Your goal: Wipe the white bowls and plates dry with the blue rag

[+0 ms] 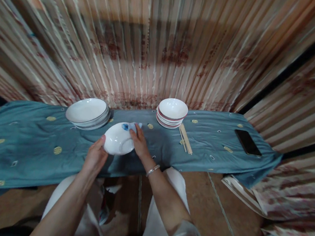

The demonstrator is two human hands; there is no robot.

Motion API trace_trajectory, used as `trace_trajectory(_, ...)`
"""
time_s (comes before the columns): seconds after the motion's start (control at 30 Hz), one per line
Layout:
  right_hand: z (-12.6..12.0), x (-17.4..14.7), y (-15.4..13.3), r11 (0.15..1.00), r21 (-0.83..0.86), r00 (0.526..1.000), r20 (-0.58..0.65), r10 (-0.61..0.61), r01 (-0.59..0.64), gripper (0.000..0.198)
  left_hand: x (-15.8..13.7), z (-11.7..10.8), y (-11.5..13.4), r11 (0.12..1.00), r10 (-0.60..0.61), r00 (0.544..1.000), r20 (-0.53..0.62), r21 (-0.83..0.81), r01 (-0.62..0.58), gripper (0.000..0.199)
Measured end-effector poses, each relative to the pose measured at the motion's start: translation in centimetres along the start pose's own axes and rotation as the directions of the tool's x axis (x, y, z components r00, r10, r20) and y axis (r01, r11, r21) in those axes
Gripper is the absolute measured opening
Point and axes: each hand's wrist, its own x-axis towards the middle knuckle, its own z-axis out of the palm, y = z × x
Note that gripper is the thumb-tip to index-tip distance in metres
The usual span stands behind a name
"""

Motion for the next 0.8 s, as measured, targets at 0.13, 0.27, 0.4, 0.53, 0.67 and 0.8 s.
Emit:
trace_trajectory(0.13, -0.4, -1.7, -1.2, 0.976, -0.148, 0.985, 0.095, -0.144, 0.158, 0.064, 0.2, -0.1, -0.2, 1.0, -0.017, 1.0, -0.008, -0.003, 0.017, 0.046)
trace_trajectory(0.27, -0.3, -3.6, -2.6, 0.915, -0.281, 0.95, 0.197, -0.241, 0.29, 0.07, 0.2, -0.1, -0.4, 1.0, -0.011, 1.0, -0.002, -0.012, 0.011, 0.043)
trace_trajectory(0.4, -0.1, -3.3, -2.4, 0.919, -0.277, 0.954, 0.189, -0.234, 0.281, 0.063, 0.2, -0.1, -0.5, 1.0, -0.02, 0.999, 0.045, 0.0, 0.02, 0.046)
trace_trajectory(0.53, 0.1, -1.0, -0.5, 0.983, -0.106, 0.987, 0.083, -0.138, 0.147, 0.055, 0.3, -0.3, -0.6, 1.0, -0.023, 0.999, 0.022, 0.012, 0.023, 0.049)
trace_trajectory(0.67, 0.4, 0.2, 1.0, 0.984, 0.172, 0.998, 0.037, 0.047, -0.053, 0.053, 0.5, -0.5, -0.7, 1.0, -0.01, 1.0, -0.012, 0.006, 0.01, 0.048)
trace_trajectory(0.8, 0.8, 0.3, 1.2, 0.945, 0.315, 0.996, 0.039, 0.083, -0.091, 0.053, 0.4, -0.5, -0.9, 0.999, -0.031, 1.0, 0.004, -0.024, 0.031, 0.042)
